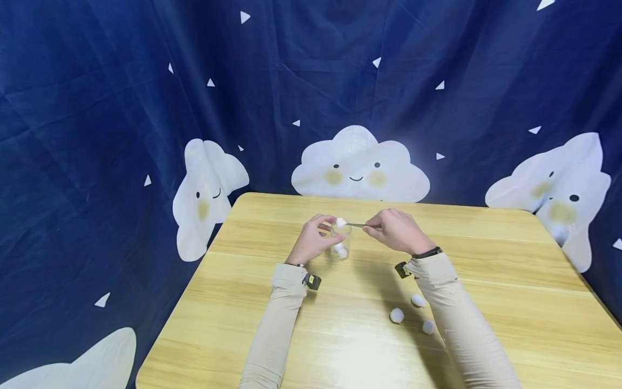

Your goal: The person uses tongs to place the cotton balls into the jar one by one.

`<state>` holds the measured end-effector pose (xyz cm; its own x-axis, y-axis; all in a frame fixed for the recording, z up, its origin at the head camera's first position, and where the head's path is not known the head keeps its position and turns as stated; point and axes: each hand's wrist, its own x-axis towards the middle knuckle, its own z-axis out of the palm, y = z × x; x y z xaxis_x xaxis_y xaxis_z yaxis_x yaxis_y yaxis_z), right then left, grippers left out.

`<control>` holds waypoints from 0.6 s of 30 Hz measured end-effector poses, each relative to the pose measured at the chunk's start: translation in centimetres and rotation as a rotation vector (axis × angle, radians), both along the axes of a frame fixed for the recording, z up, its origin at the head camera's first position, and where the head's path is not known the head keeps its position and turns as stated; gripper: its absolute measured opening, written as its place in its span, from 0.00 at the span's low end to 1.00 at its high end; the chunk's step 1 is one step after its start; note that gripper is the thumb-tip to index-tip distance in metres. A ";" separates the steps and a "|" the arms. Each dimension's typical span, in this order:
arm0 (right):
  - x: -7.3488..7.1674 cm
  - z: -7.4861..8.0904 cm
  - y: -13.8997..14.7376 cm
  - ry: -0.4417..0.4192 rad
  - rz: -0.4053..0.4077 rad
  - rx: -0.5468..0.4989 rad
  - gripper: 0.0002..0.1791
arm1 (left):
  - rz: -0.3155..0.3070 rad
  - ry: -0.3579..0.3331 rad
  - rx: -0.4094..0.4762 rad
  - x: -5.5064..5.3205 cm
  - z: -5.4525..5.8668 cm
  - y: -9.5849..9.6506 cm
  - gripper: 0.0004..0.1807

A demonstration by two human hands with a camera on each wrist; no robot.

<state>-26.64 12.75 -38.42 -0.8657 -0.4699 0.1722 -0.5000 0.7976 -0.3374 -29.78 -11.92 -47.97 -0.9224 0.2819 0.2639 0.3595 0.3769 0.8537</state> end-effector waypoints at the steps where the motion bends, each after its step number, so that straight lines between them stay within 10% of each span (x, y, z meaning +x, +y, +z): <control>1: 0.0 0.0 0.0 0.003 -0.001 -0.002 0.09 | 0.000 -0.002 -0.001 0.0 0.0 0.0 0.31; 18: 0.2 0.1 0.0 0.018 0.004 -0.004 0.10 | -0.015 0.011 0.006 -0.1 -0.1 0.1 0.33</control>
<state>-26.41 12.78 -38.29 -0.8606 -0.4726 0.1898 -0.5092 0.7942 -0.3317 -29.92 -11.86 -48.03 -0.9152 0.2940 0.2758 0.3743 0.3659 0.8521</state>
